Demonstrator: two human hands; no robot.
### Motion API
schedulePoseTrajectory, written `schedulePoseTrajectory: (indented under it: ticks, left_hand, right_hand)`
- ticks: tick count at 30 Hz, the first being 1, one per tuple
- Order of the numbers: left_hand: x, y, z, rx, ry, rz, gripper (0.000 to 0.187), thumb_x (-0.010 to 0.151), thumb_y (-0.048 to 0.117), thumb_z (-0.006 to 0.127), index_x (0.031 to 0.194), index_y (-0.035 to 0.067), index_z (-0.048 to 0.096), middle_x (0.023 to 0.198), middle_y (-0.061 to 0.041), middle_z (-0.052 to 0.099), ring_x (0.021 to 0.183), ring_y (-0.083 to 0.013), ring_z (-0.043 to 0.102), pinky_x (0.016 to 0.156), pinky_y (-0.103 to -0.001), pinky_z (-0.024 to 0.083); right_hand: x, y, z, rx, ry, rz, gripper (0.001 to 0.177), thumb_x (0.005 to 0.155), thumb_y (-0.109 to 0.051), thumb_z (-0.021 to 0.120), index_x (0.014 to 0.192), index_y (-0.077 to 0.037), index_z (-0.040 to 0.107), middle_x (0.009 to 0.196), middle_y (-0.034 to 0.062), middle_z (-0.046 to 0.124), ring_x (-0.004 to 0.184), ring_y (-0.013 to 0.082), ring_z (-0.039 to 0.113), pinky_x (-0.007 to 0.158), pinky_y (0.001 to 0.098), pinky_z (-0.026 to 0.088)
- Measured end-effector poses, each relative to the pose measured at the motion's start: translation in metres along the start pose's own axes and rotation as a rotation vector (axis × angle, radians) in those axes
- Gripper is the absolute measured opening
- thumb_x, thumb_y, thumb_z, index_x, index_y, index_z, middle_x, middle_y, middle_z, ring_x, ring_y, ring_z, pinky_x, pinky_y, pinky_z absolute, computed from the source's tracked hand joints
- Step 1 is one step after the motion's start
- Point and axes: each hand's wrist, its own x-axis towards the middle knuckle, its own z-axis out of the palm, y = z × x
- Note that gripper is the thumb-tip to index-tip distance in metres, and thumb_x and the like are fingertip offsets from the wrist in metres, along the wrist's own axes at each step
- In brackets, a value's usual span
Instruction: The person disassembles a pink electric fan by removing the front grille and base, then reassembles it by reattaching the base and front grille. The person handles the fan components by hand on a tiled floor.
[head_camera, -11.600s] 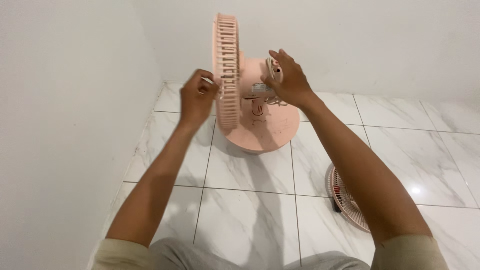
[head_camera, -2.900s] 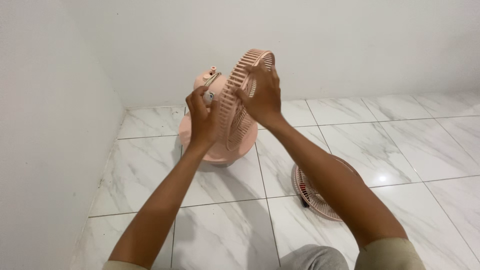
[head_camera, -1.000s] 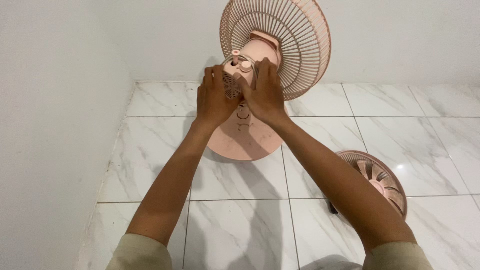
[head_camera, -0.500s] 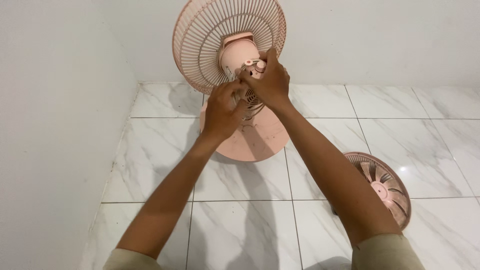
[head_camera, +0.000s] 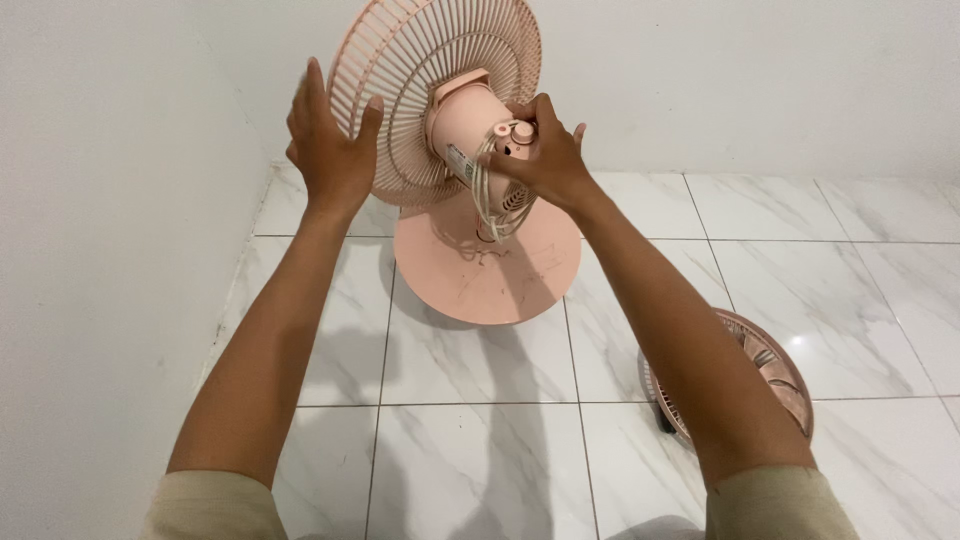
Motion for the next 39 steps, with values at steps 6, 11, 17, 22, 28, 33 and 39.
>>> schedulePoseTrajectory:
  ticks: [6, 11, 17, 22, 28, 33, 39]
  left_hand:
    - [0.001, 0.005, -0.013, -0.181, -0.065, -0.017, 0.064, 0.111, 0.040, 0.063, 0.155, 0.000, 0.040, 0.130, -0.015, 0.050, 0.117, -0.0245, 0.054, 0.102, -0.038, 0.049]
    - [-0.004, 0.022, -0.036, -0.178, -0.113, -0.064, 0.059, 0.103, 0.034, 0.070, 0.147, 0.001, 0.049, 0.119, -0.015, 0.055, 0.104, -0.0214, 0.060, 0.084, -0.034, 0.055]
    - [-0.026, 0.047, -0.058, -0.286, -0.100, -0.068, 0.048, 0.100, 0.031, 0.074, 0.132, -0.001, 0.057, 0.102, -0.011, 0.067, 0.085, -0.0172, 0.068, 0.074, -0.034, 0.057]
    - [-0.045, 0.071, -0.067, -0.336, -0.126, -0.037, 0.018, 0.110, 0.020, 0.058, 0.113, 0.002, 0.064, 0.089, -0.006, 0.070, 0.082, -0.0147, 0.068, 0.066, -0.029, 0.058]
    - [-0.060, 0.103, -0.080, -0.341, -0.211, 0.015, 0.019, 0.104, 0.017, 0.064, 0.093, 0.002, 0.068, 0.083, -0.008, 0.073, 0.077, -0.0141, 0.072, 0.064, -0.029, 0.058]
    - [-0.073, 0.132, -0.071, -0.281, -0.297, 0.108, 0.014, 0.099, 0.014, 0.069, 0.092, 0.002, 0.072, 0.084, -0.011, 0.073, 0.077, -0.0181, 0.070, 0.067, -0.034, 0.057]
    - [-0.081, 0.149, -0.067, -0.412, -0.342, 0.202, 0.011, 0.099, 0.007, 0.063, 0.102, -0.001, 0.071, 0.089, -0.010, 0.072, 0.081, -0.0190, 0.069, 0.071, -0.034, 0.054]
  right_hand:
    - [0.002, -0.001, -0.010, -0.082, -0.064, 0.010, 0.077, 0.075, -0.057, 0.085, 0.122, -0.007, 0.050, 0.125, 0.0096, 0.069, 0.127, 0.0273, 0.060, 0.118, 0.0732, -0.002]
    - [-0.001, 0.000, -0.009, -0.179, -0.055, 0.089, 0.077, 0.082, -0.057, 0.078, 0.138, -0.013, 0.049, 0.129, 0.0083, 0.066, 0.130, 0.0268, 0.056, 0.119, 0.0740, 0.004]
    - [-0.014, 0.007, -0.007, -0.280, 0.019, 0.115, 0.079, 0.090, -0.053, 0.070, 0.154, -0.020, 0.035, 0.152, 0.0102, 0.048, 0.147, 0.0367, 0.033, 0.114, 0.0774, 0.005]
    - [-0.031, -0.009, -0.011, -0.407, 0.031, 0.081, 0.081, 0.091, -0.048, 0.068, 0.155, -0.017, 0.030, 0.159, 0.0168, 0.035, 0.149, 0.0466, 0.018, 0.114, 0.0759, 0.000]
    - [-0.059, -0.058, -0.030, -0.258, -0.052, 0.053, 0.074, 0.096, -0.054, 0.059, 0.158, -0.021, 0.035, 0.153, 0.0084, 0.052, 0.149, 0.0295, 0.042, 0.123, 0.0738, 0.006]
    - [-0.073, -0.105, -0.035, -0.242, -0.032, -0.140, 0.087, 0.087, -0.064, 0.069, 0.153, -0.016, 0.038, 0.143, 0.0085, 0.061, 0.129, 0.0287, 0.060, 0.114, 0.0637, 0.028]
    - [-0.083, -0.129, -0.062, -0.244, -0.154, -0.013, 0.100, 0.073, -0.058, 0.085, 0.155, -0.022, 0.041, 0.135, 0.0036, 0.067, 0.112, 0.0231, 0.071, 0.096, 0.0375, 0.056]
